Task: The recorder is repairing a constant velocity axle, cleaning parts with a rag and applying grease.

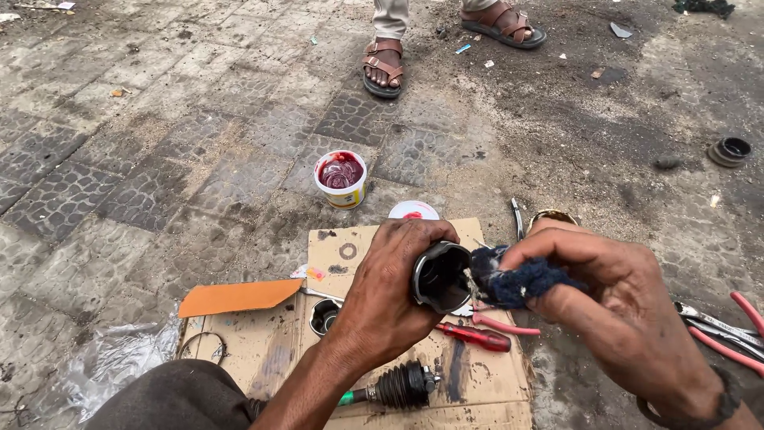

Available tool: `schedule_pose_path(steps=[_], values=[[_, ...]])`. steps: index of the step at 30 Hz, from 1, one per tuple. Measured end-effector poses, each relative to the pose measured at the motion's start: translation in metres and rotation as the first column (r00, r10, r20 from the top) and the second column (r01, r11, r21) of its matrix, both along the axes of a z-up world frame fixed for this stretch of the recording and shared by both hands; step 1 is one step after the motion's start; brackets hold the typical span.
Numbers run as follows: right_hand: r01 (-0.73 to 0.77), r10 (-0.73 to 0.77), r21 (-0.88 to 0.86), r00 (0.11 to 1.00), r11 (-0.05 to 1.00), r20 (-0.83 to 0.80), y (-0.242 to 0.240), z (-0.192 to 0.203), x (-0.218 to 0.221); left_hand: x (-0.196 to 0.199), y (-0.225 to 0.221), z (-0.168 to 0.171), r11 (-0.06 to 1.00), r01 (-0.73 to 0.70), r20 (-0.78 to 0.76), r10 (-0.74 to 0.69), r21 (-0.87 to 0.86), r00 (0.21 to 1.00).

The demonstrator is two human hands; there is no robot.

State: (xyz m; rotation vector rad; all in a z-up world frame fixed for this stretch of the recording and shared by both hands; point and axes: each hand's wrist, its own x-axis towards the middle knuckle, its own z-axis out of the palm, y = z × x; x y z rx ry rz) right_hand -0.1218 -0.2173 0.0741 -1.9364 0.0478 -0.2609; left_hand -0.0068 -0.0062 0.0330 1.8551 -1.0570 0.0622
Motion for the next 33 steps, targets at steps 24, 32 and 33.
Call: schedule_pose_path(steps=[24, 32, 33], values=[[0.169, -0.038, 0.158, 0.791, 0.973, -0.610, 0.055, -0.017, 0.012, -0.005, 0.013, 0.016, 0.987, -0.036, 0.079, 0.024, 0.157, 0.997], [-0.054, 0.378, 0.498, 0.723, 0.866, -0.578, 0.044, -0.043, 0.006, -0.003, 0.013, 0.010, 0.955, -0.065, 0.223, -0.001, 0.290, 0.975], [0.033, 0.301, 0.483, 0.744, 0.875, -0.596, 0.040, -0.049, 0.006, -0.002, 0.014, 0.012, 0.952, -0.040, 0.193, -0.020, 0.303, 0.981]])
